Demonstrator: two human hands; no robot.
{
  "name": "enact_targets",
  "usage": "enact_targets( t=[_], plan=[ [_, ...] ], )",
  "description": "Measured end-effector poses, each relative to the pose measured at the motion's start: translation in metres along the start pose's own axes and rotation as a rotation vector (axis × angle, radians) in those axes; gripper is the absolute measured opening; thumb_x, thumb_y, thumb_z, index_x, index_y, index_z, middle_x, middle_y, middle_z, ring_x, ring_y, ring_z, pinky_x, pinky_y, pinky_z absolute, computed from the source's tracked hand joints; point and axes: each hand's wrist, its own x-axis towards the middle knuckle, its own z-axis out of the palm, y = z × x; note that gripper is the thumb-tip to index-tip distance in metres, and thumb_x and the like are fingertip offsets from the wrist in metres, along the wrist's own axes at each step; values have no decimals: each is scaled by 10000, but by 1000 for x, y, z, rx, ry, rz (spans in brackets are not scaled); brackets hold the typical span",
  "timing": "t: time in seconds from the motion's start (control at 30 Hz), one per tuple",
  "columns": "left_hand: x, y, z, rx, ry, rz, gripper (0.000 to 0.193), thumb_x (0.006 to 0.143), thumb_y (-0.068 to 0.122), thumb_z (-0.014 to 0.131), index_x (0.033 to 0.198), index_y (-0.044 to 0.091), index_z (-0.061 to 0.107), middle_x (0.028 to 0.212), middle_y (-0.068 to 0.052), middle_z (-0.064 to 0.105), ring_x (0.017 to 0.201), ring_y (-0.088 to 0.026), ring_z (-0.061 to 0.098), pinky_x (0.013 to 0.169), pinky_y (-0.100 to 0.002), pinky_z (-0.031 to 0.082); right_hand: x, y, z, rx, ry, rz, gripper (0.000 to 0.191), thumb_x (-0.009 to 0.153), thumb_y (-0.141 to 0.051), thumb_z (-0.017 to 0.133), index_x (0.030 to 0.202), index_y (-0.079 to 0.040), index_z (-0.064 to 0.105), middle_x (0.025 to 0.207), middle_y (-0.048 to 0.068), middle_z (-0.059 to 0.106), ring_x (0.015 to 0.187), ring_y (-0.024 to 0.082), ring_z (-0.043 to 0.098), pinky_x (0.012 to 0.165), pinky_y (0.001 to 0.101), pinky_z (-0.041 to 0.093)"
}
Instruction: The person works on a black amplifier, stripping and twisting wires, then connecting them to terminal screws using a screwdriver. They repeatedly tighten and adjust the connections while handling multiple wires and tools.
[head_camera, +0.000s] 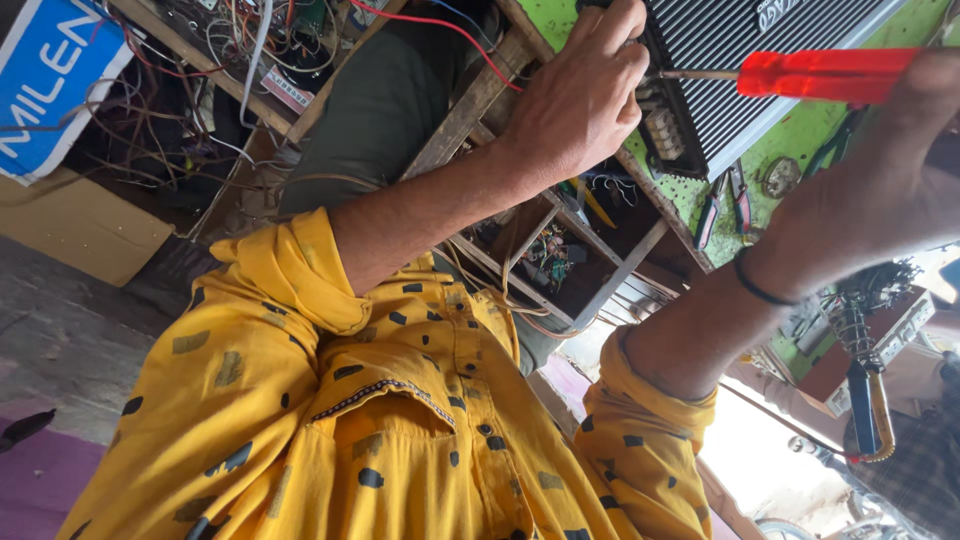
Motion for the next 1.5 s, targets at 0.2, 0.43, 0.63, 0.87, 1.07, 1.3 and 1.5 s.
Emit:
enact_targets(
  t=[0.2, 0.43, 0.63, 0.87, 1.07, 1.3, 1.5],
  plan=[
    [-1, -1, 2, 19, 63, 37, 166, 819, 18, 762, 899, -21, 623, 1211, -139, 449, 1089, -253, 527, 900, -369, 553, -3, 1, 1, 193, -58, 87, 298, 1211, -174, 646, 1154, 112, 707, 985, 145, 726, 812, 181, 661, 697, 340, 497],
    [1, 1, 1, 7, -3, -4, 142, 835, 0, 753, 864, -18, 615, 1199, -141, 457, 1065, -251, 531, 877, -367, 556, 3, -1, -1, 99, -86, 32, 247, 1199, -160, 610, 1141, 72, 673, 1024, 99, 709, 829, 138, 647, 728, 306, 532],
    [1, 3, -5, -7, 19, 7, 144, 826, -3, 738, 880, -17, 605, 1214, -136, 455, 1096, -260, 536, 901, -366, 553, 4, -9, 6, -85, -21, -11, 292, 1145, -229, 663, 1150, 58, 721, 980, 89, 713, 811, 121, 636, 710, 303, 528],
    [2, 9, -14, -86, 17, -16, 183, 811, -27, 729, 870, 0, 558, 1214, -129, 476, 1117, -305, 546, 901, -412, 543, 6, -12, 5, 127, -119, 72, 327, 1186, -228, 704, 1282, 77, 631, 1070, 107, 674, 860, 158, 571, 729, 303, 435],
    [3, 16, -20, -119, 8, -13, 218, 807, -39, 743, 868, 8, 539, 1201, -144, 507, 1088, -335, 569, 882, -445, 527, 8, -2, 6, 28, 21, -111, 271, 1137, -155, 739, 1228, 1, 537, 1095, 90, 603, 925, 161, 558, 768, 296, 477],
    [3, 21, -22, -116, -10, 18, 263, 797, -46, 750, 860, 15, 502, 1220, -166, 513, 1089, -369, 559, 925, -488, 483, 8, -25, 8, 157, 36, -13, 306, 1033, -58, 764, 996, -30, 461, 886, 12, 508, 787, 111, 472, 706, 261, 412],
    [0, 20, -22, -93, -36, 3, 259, 817, -36, 766, 895, 21, 526, 1264, -169, 525, 1120, -380, 560, 954, -489, 485, -6, -31, 18, 21, 82, -43, 271, 1085, -26, 782, 1031, -47, 517, 930, 28, 536, 802, 127, 497, 734, 287, 428]
  ],
)
